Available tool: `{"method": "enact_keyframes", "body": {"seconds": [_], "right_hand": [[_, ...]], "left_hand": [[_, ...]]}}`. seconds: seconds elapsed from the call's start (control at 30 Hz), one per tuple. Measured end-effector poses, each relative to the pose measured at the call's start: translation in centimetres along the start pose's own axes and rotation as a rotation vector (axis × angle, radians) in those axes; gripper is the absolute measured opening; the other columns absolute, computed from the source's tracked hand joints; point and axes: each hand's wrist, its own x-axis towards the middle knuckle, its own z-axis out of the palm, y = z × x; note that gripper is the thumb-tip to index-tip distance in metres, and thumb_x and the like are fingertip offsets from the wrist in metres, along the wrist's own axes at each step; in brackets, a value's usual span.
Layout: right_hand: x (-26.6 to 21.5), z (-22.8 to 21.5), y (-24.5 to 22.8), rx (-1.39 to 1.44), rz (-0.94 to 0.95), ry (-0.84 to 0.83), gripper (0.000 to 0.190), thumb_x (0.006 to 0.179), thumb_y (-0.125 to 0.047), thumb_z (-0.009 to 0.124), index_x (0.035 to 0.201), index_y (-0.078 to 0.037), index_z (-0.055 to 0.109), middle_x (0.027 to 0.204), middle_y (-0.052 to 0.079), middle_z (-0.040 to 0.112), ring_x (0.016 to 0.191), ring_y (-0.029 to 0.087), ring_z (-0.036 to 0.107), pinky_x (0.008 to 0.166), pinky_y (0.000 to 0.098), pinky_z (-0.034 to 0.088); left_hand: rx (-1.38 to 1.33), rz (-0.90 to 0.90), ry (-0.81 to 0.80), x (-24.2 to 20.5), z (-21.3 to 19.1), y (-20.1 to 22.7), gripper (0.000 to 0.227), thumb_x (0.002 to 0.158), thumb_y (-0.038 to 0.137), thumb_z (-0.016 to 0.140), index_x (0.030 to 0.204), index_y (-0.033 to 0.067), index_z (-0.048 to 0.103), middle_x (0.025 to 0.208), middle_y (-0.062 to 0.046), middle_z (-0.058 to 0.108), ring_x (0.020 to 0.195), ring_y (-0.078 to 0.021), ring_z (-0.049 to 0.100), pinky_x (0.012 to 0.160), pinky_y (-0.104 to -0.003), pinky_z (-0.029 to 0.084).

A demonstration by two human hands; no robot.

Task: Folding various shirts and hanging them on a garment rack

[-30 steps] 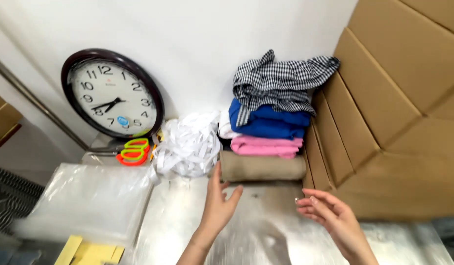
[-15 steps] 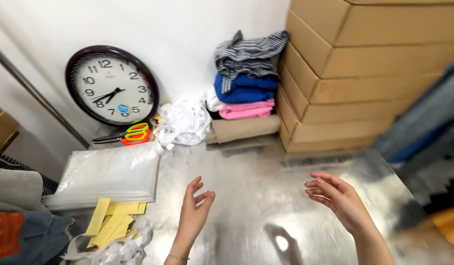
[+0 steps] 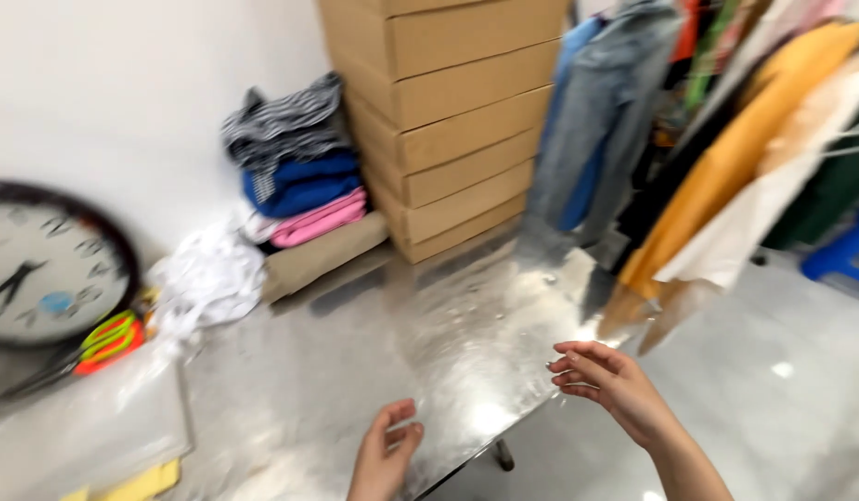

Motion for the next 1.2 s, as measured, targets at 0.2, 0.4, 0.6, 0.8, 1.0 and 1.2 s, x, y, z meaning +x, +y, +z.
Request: {"method": "enact_keyframes", "body": {"seconds": [0.2,0.4,0.6,0.8,1.0,1.2], "right_hand": [[0.8,-8.9,-2.3,0.115,-0.156,0.097,0.029,0.099,-0.004,0.063,0.122,0.012,0.073,0.1,0.033,0.075,0.089,0.04,0.071,0.089,0.0504,0.058],[0.6,-16.7,-11.2,0.035,-0.288,0.3,0.032,0.099,-0.005,0.062,0.121,0.013,0.074,0.101,0.033,0.076,0.095,0.039,0.072,0.096,0.0504,0.061],[4.8,-27.6,-16.9,0.099,-0.422,0.389,0.032,0.098,-0.005,0.062,0.123,0.011,0.072,0.1,0.031,0.075,0.089,0.042,0.072,0.095,0.0512,0.061],[7.0,-34.7,-24.3,0.047,-0.521,0.409,0.031,0.096,-0.006,0.064,0.121,0.009,0.075,0.096,0.03,0.077,0.089,0.038,0.073,0.091,0.0502,0.063],[10.1,-36.7,-28.4,0.007,-0.516,0.418,0.035,0.095,-0.009,0.063,0.126,0.005,0.073,0.098,0.028,0.079,0.091,0.035,0.074,0.091,0.0477,0.064],[12.6,-37.0,-31.4,-0.078,-0.63,0.378,0.037,0.094,-0.006,0.069,0.129,0.005,0.073,0.093,0.026,0.078,0.082,0.031,0.075,0.083,0.0464,0.064]], "left_hand": [[0.264,-0.004,-0.262,-0.2,9.7,7.4,0.037,0.088,0.024,0.076,0.126,0.0258,0.078,0.132,0.005,0.081,0.112,-0.0098,0.08,0.095,-0.024,0.061],[0.422,0.14,-0.543,2.0,23.5,16.7,0.032,0.093,0.028,0.07,0.125,0.0288,0.074,0.126,0.01,0.079,0.11,-0.0062,0.075,0.098,-0.022,0.057],[0.1,0.659,-0.667,11.2,44.7,19.9,0.026,0.094,0.019,0.073,0.12,0.0163,0.071,0.112,0.006,0.078,0.091,-0.0059,0.071,0.086,-0.022,0.056],[-0.081,0.714,-0.517,14.3,61.5,30.7,0.045,0.092,0.023,0.071,0.134,0.0112,0.06,0.144,-0.006,0.067,0.131,-0.0162,0.066,0.107,-0.031,0.055],[0.206,0.795,-0.612,19.3,71.0,38.4,0.076,0.092,0.035,0.066,0.157,0.005,0.04,0.165,-0.015,0.043,0.15,-0.0293,0.045,0.122,-0.04,0.035],[0.19,0.792,-0.87,24.7,78.1,36.1,0.069,0.082,0.024,0.086,0.141,-0.0019,0.06,0.118,-0.027,0.073,0.109,-0.0396,0.073,0.093,-0.048,0.06]]}}
